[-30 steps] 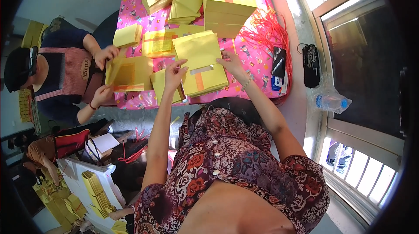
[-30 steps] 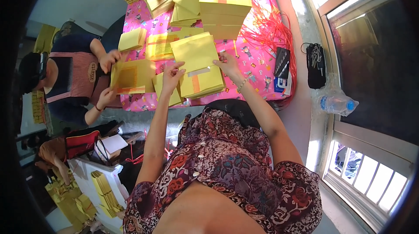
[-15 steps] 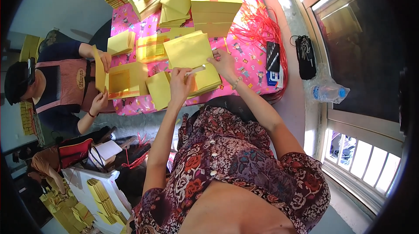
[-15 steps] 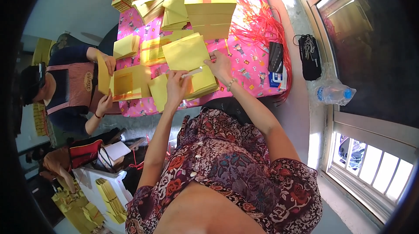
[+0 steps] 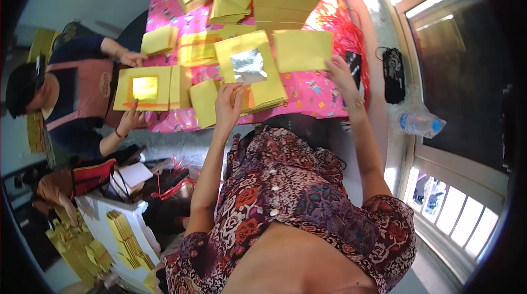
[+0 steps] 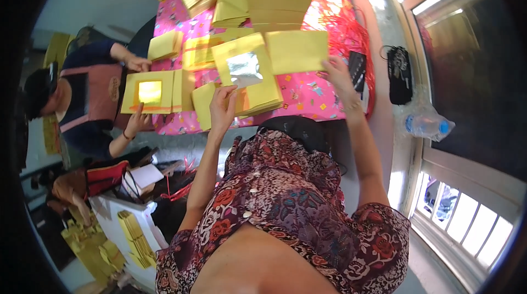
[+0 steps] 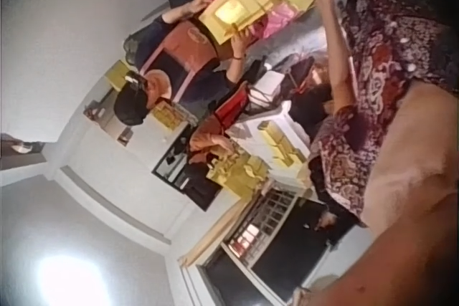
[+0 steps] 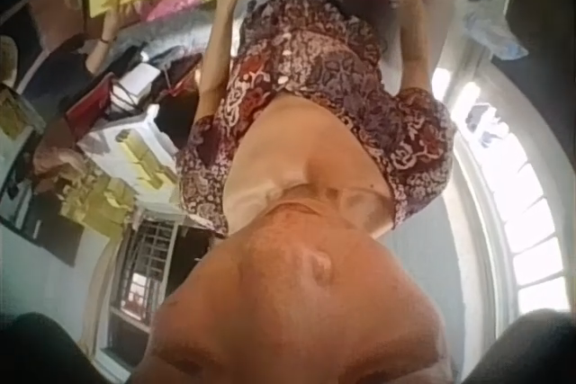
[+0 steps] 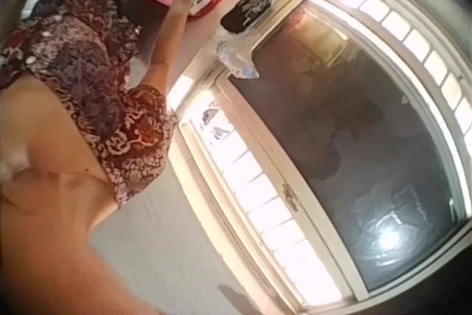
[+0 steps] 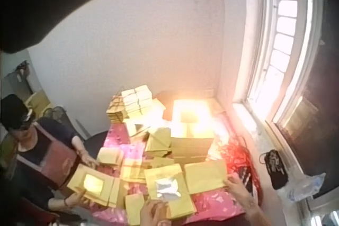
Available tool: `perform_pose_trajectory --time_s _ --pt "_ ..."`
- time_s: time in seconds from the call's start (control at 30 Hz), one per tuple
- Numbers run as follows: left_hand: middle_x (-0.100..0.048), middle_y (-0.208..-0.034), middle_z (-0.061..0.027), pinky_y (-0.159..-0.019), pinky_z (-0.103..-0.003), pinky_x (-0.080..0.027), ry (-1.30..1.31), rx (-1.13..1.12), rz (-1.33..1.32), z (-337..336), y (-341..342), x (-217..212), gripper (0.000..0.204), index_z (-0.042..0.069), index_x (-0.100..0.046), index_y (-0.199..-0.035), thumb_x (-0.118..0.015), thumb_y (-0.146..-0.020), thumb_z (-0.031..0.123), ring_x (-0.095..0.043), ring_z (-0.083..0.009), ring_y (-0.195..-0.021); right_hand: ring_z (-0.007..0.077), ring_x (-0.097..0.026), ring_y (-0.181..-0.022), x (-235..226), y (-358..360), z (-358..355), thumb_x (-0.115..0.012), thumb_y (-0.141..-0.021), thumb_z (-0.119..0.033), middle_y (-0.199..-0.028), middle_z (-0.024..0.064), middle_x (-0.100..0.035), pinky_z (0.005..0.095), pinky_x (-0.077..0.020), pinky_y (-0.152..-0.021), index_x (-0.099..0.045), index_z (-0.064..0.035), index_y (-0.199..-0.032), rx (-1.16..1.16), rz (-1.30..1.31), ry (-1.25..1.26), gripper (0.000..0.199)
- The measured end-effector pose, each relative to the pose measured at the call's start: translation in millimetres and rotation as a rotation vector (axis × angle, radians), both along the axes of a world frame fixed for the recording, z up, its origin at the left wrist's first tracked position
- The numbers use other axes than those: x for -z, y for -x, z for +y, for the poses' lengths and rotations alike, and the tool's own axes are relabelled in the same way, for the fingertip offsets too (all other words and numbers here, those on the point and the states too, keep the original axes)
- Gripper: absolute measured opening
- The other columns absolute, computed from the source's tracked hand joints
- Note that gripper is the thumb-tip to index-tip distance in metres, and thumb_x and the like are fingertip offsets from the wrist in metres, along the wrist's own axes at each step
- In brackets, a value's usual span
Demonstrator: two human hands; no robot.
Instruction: The recorder is stacking and organizing sheets of joss paper on a table.
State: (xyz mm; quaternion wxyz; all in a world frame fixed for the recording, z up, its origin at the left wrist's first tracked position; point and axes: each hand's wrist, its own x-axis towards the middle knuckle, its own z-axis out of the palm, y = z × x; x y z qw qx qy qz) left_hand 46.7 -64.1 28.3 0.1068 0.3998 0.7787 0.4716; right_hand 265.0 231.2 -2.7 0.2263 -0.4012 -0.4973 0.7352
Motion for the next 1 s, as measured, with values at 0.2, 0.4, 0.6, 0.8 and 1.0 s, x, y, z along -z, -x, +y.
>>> perform_pose_trajectory --time_s 0.2,0.4,0.6,0.8,1.0 --pt "-0.064 -0.097 -0.0084 -0.078 -0.029 -0.05 -0.095 -0.252 -0.154 -53.4 6.1 19.3 0.017 0.002 -0.066 -0.108 -0.058 -0.093 0.006 -0.062 -0.0165 -0.09 0.0146 -0.064 -0.078 95.5 -60.3 5.0 -0.061 -0.096 -0.016 -0.095 0.0065 -0.066 0.0279 -0.053 -0.066 -0.054 -0.0076 -0.111 0.046 -0.119 0.166 0.019" --pt "-0.065 -0.103 -0.0044 -0.082 -0.026 -0.049 -0.077 -0.33 -0.275 -93.0 -7.6 45.4 0.018 0.001 -0.065 -0.11 -0.059 -0.094 0.007 -0.061 -0.0104 -0.093 0.0363 -0.054 -0.11 90.4 -31.1 -28.7 -0.066 -0.087 -0.015 -0.108 0.0223 -0.058 0.0418 -0.0439 -0.093 -0.052 0.0029 -0.117 0.085 -0.962 -0.943 0.038" --pt "-0.068 -0.097 -0.0065 -0.076 -0.026 -0.052 0.046 -0.361 -0.292 -104.7 -21.3 62.8 0.019 0.002 -0.065 -0.11 -0.063 -0.093 0.01 -0.064 -0.0119 -0.087 0.0236 -0.062 -0.101 -47.6 69.1 -83.0 -0.063 -0.091 -0.011 -0.1 0.0111 -0.063 0.0351 -0.0492 -0.088 -0.059 -0.0047 -0.113 -0.276 -0.129 -0.692 0.022" --pt "-0.06 -0.108 -0.0121 -0.076 -0.031 -0.053 0.204 -0.444 -0.259 -125.7 -23.9 80.2 0.033 0.003 -0.061 -0.117 -0.067 -0.085 0.006 -0.063 -0.0198 -0.09 0.0301 -0.056 -0.11 -67.0 91.7 -181.3 -0.064 -0.082 -0.009 -0.114 0.0122 -0.058 0.0431 -0.044 -0.093 -0.059 -0.0075 -0.113 -0.712 -0.308 -1.306 0.032" --pt "-0.047 -0.123 -0.0223 -0.1 -0.045 -0.04 0.306 -0.423 0.154 -141.8 -4.5 96.8 0.053 0.006 -0.052 -0.13 -0.062 -0.079 -0.005 -0.048 -0.0397 -0.116 0.0303 -0.052 -0.115 -46.0 83.2 -184.4 -0.061 -0.079 -0.01 -0.119 0.0123 -0.055 0.0438 -0.0416 -0.095 -0.057 -0.0077 -0.115 -0.736 -0.334 -1.492 0.037"
